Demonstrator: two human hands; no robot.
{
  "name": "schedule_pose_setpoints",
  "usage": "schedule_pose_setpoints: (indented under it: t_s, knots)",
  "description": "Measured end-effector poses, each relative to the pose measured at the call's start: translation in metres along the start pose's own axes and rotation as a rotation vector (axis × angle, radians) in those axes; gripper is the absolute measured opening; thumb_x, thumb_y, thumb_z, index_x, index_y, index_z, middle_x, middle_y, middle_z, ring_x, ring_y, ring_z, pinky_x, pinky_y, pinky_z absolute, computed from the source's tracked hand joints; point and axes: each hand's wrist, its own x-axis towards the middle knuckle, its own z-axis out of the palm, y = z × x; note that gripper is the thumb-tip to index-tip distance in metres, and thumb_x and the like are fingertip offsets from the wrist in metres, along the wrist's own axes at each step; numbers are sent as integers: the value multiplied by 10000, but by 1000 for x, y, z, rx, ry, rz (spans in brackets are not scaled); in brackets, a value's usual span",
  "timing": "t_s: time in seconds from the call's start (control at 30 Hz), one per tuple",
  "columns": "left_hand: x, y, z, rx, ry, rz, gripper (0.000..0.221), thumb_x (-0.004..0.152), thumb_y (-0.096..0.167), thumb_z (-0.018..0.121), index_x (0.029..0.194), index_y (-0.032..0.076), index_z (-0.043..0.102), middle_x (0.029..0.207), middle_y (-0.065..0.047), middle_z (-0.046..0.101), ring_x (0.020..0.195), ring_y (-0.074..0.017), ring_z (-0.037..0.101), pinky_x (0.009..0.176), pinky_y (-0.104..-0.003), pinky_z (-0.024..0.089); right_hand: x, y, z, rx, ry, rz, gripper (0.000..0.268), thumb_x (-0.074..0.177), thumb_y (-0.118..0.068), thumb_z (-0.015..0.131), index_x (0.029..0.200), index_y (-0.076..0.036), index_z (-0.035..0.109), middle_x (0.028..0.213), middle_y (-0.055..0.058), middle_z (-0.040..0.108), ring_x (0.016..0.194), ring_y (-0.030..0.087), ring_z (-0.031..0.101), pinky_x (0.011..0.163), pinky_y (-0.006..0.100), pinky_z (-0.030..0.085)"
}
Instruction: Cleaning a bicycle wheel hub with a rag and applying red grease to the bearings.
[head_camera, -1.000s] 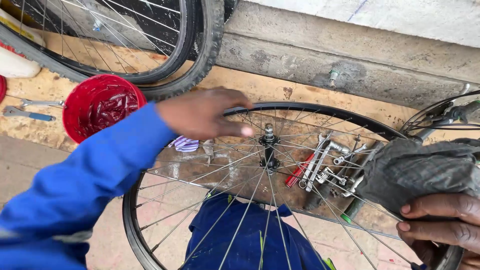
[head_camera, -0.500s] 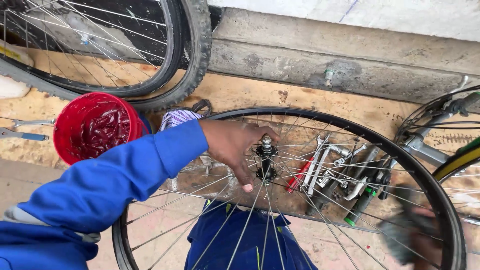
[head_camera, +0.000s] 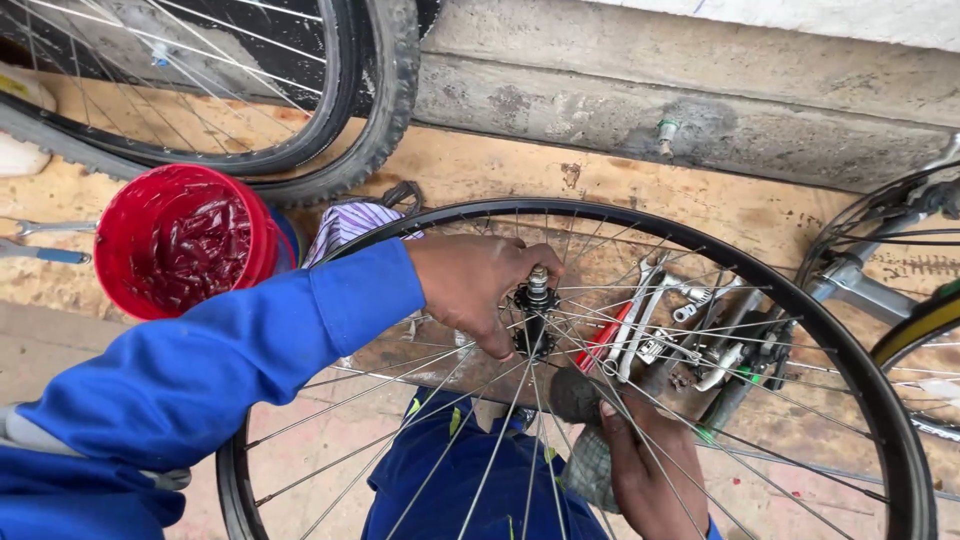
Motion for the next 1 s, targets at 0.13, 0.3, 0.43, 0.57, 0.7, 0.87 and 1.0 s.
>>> schedule_pose_setpoints:
  t_s: [0.13,0.3,0.43,0.57,0.7,0.87,1.0]
  knots:
    - [3,-2,5,2,14,21,1013,616,362,788,1488,245,286,742,-96,602,720,-246,591,598,-398,419,-20,-21,15,389,195,73,247,916,-239,575,967,-70,748,544,13,486,515,97,360,462,283,293]
    - [0,1,3,-12,-1,3,965,646,348,788,1472,254,298,697,-99,583,656,-235,566,555,-394,393,-33,-28,42,472,523,-1,187,846,-115,665,955,24,726,730,81,680,653,132,595,564,277,485]
    - [6,-3,6,18,17,40,973,656,361,809,1473,232,296,671,-104,566,663,-233,571,569,-391,416,-39,-45,20,277,456,-218,373,871,-339,556,1054,-71,741,1009,86,766,480,56,498,463,227,382]
    - [1,7,-1,18,-5,-1,1009,636,401,792,1489,250,275,980,-136,651,812,-267,627,655,-407,448,-57,-41,17,188,484,-355,185,847,-67,597,996,-35,703,1057,109,735,971,182,730,893,259,521]
    - [-2,9,-2,49,-26,-33,988,661,369,789,1496,277,267,868,-110,606,721,-231,590,565,-406,420,-66,-22,30,472,419,-77,405,798,22,685,1201,11,657,1254,165,687,1061,263,696,839,311,573]
    - [4,2,5,23,11,47,998,612,356,772,1477,243,287,1067,-141,621,799,-278,623,621,-430,436,-15,-50,31,-129,476,-683,306,933,-96,606,1234,-53,643,1290,98,646,1140,237,691,926,304,559]
    - [-4,3,2,9,-18,11,999,646,342,796,1491,240,274,1012,-145,612,797,-261,609,616,-412,446,-38,-81,8,-12,398,-613,283,866,-3,651,1147,31,662,1223,73,689,1090,130,700,949,211,526]
